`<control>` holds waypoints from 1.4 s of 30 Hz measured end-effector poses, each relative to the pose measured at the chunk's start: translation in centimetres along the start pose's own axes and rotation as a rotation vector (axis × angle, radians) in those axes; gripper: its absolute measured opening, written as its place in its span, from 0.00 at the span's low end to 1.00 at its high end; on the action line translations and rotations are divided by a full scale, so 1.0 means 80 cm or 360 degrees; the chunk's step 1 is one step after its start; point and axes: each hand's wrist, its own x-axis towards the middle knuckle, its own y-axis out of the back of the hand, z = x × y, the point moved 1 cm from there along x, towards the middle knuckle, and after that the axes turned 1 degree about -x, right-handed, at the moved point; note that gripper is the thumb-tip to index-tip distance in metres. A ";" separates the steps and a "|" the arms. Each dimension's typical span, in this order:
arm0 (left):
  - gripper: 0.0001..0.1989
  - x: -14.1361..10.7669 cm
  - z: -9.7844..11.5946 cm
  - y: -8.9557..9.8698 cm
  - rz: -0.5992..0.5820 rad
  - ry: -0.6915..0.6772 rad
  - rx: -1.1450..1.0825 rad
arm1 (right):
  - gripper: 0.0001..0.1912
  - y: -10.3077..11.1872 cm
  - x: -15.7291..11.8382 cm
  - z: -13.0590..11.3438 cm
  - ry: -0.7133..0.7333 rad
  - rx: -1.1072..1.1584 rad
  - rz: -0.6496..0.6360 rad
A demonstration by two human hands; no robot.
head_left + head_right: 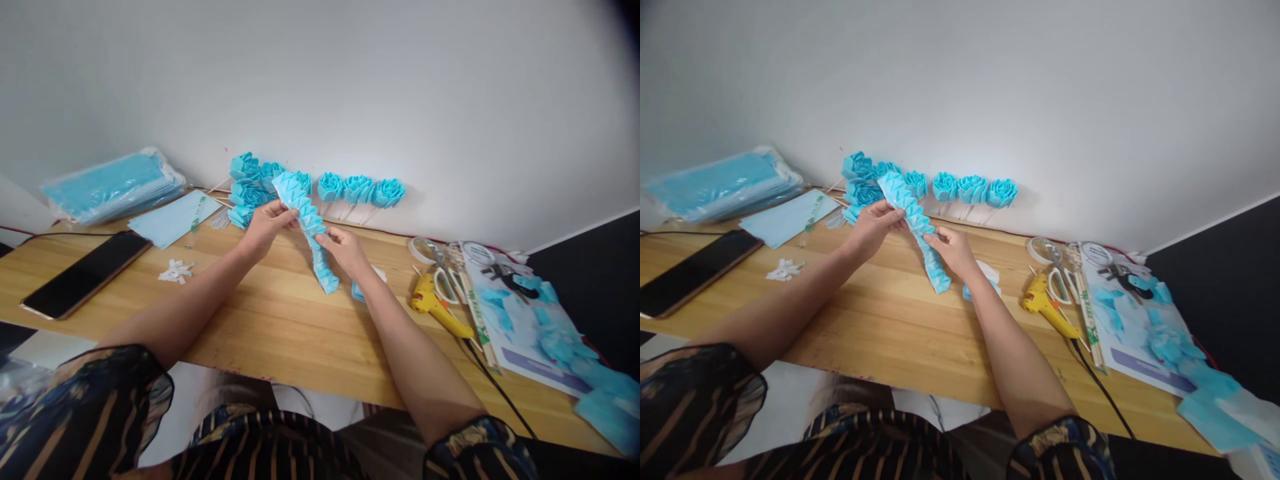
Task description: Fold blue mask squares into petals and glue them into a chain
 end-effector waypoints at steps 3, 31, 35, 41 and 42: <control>0.15 -0.002 -0.005 -0.002 -0.0058 0.0062 -0.0098 | 0.17 0.000 -0.001 -0.001 -0.0041 -0.0031 0.0028; 0.13 -0.081 0.026 0.097 0.0500 0.0546 0.0381 | 0.24 -0.014 -0.007 -0.009 -0.0054 -0.0174 -0.0435; 0.13 -0.091 0.039 0.079 0.0152 -0.0105 0.1321 | 0.25 0.000 -0.003 -0.032 0.0236 -0.0445 -0.0222; 0.12 -0.107 0.024 0.021 -0.0898 -0.0669 0.1858 | 0.21 0.046 -0.022 -0.066 0.0281 -0.0704 -0.0263; 0.12 -0.106 0.018 0.013 -0.0969 -0.0703 0.1916 | 0.21 0.052 -0.031 -0.064 0.0251 -0.0817 -0.0311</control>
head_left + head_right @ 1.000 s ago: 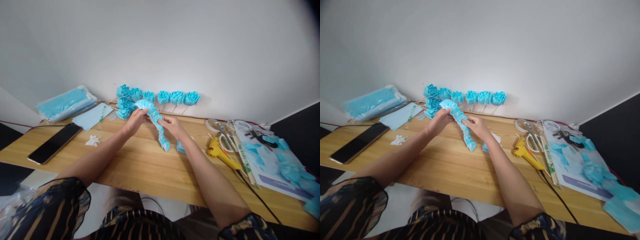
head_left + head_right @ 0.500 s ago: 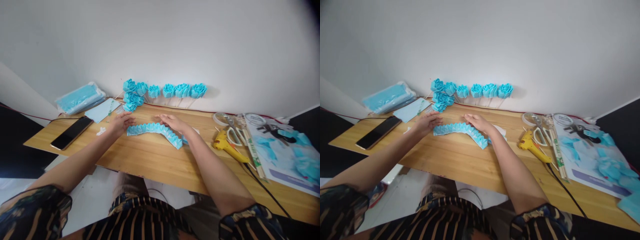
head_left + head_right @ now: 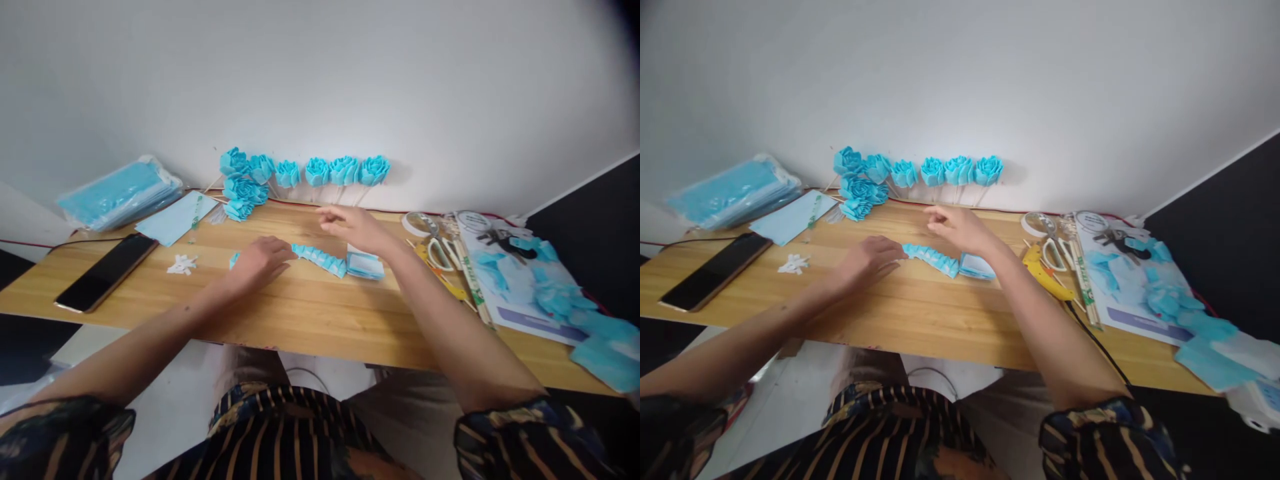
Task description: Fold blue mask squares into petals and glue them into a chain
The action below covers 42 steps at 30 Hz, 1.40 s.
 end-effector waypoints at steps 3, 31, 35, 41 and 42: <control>0.12 0.017 0.000 -0.016 -0.0086 -0.0049 0.0128 | 0.31 -0.006 -0.038 0.009 -0.0070 -0.0326 -0.0192; 0.16 0.040 0.017 -0.030 -0.0221 -0.0054 0.0147 | 0.31 -0.050 -0.061 0.031 0.0172 -0.0607 -0.0068; 0.16 0.036 0.016 -0.035 -0.0266 -0.0027 0.0054 | 0.34 -0.052 -0.059 0.029 0.0111 -0.0704 -0.0151; 0.16 0.037 0.017 -0.038 -0.0283 0.0015 0.0035 | 0.39 -0.058 -0.060 0.021 0.0216 -0.0664 -0.0046; 0.16 0.037 0.017 -0.038 -0.0288 0.0018 0.0034 | 0.39 -0.062 -0.060 0.022 0.0237 -0.0674 -0.0079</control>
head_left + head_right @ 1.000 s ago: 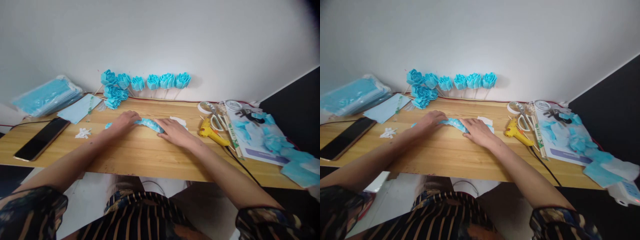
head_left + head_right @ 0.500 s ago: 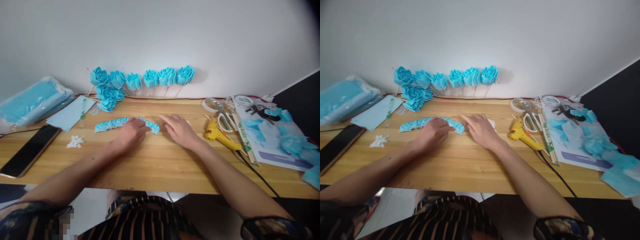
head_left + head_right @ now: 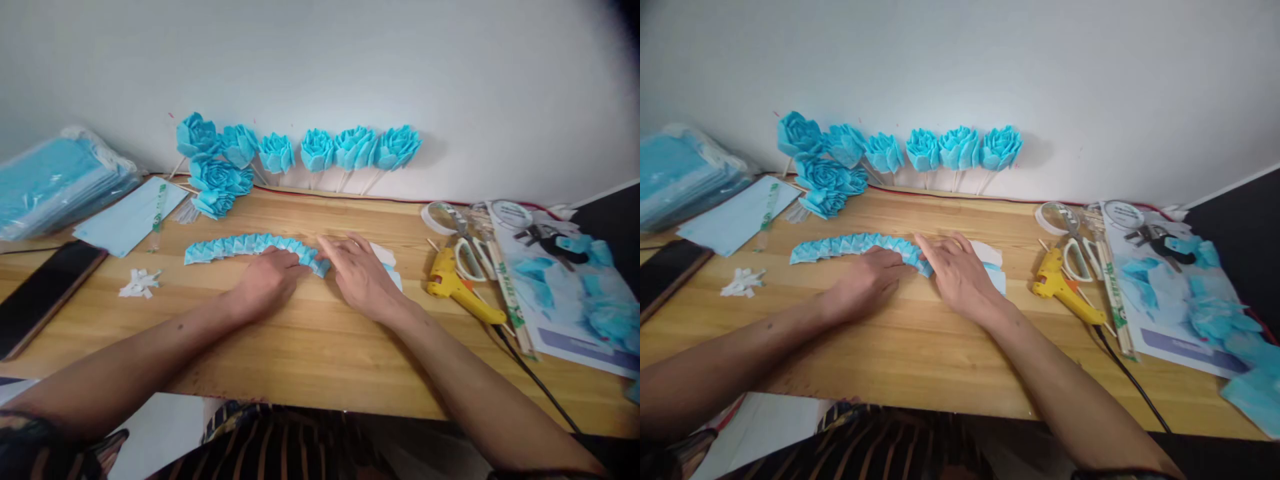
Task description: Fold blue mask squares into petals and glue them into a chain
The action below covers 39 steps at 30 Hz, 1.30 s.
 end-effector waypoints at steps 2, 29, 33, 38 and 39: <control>0.16 0.000 0.000 0.001 -0.0007 0.0002 0.0001 | 0.38 -0.007 0.001 0.000 0.0013 -0.0046 -0.0060; 0.11 -0.001 0.011 0.023 0.0470 -0.0104 -0.0107 | 0.18 0.074 -0.037 0.068 -0.1045 -0.0431 -0.0233; 0.14 0.022 0.062 0.029 0.0154 -0.0499 -0.0140 | 0.20 0.063 -0.033 0.073 -0.1149 -0.0405 -0.0301; 0.12 0.075 0.078 -0.006 0.0103 -0.0424 0.0032 | 0.16 0.052 -0.030 0.071 -0.1124 -0.0373 -0.0381; 0.11 0.085 0.076 -0.016 0.0086 -0.0376 0.0057 | 0.14 0.050 -0.030 0.070 -0.1106 -0.0352 -0.0363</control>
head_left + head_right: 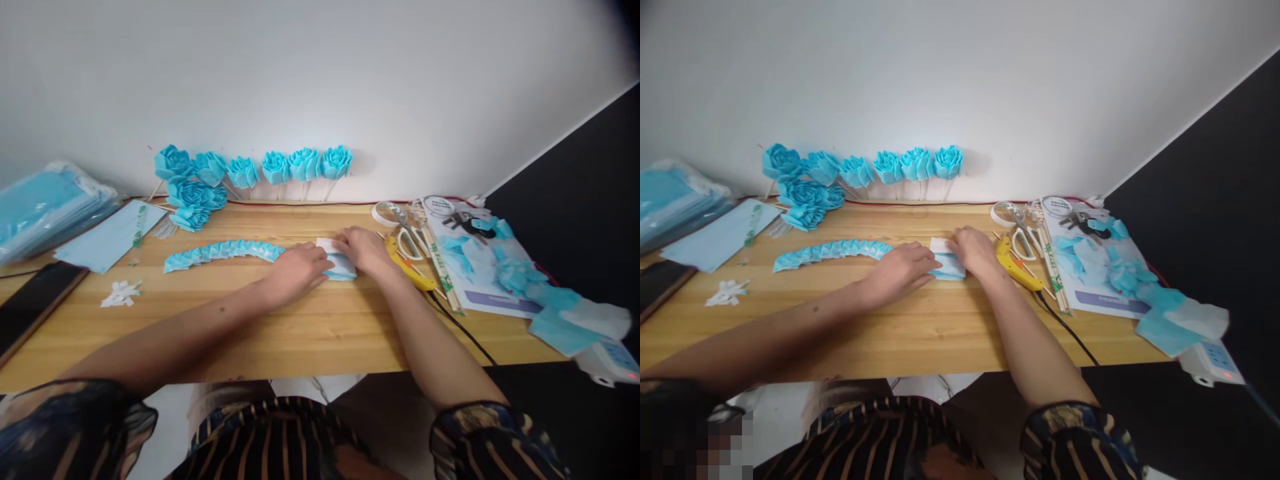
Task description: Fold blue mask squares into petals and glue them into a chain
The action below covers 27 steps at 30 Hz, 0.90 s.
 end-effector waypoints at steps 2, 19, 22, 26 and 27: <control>0.10 0.011 -0.008 -0.018 -0.0063 0.0068 0.0018 | 0.11 -0.005 0.001 -0.001 0.0031 0.0051 0.0024; 0.17 -0.034 0.012 -0.007 0.0089 0.0008 -0.0220 | 0.13 -0.001 0.007 0.007 -0.0043 0.0966 0.0664; 0.18 -0.035 0.006 -0.002 0.0187 0.0148 -0.0401 | 0.17 -0.003 0.009 0.008 0.0091 0.1365 0.0758; 0.10 -0.034 -0.002 0.000 0.0396 0.0263 -0.0654 | 0.20 -0.001 0.008 0.005 0.0192 0.1661 0.0774; 0.07 -0.034 -0.003 0.001 0.0449 0.0306 -0.0698 | 0.20 0.000 0.007 0.003 0.0196 0.1688 0.0765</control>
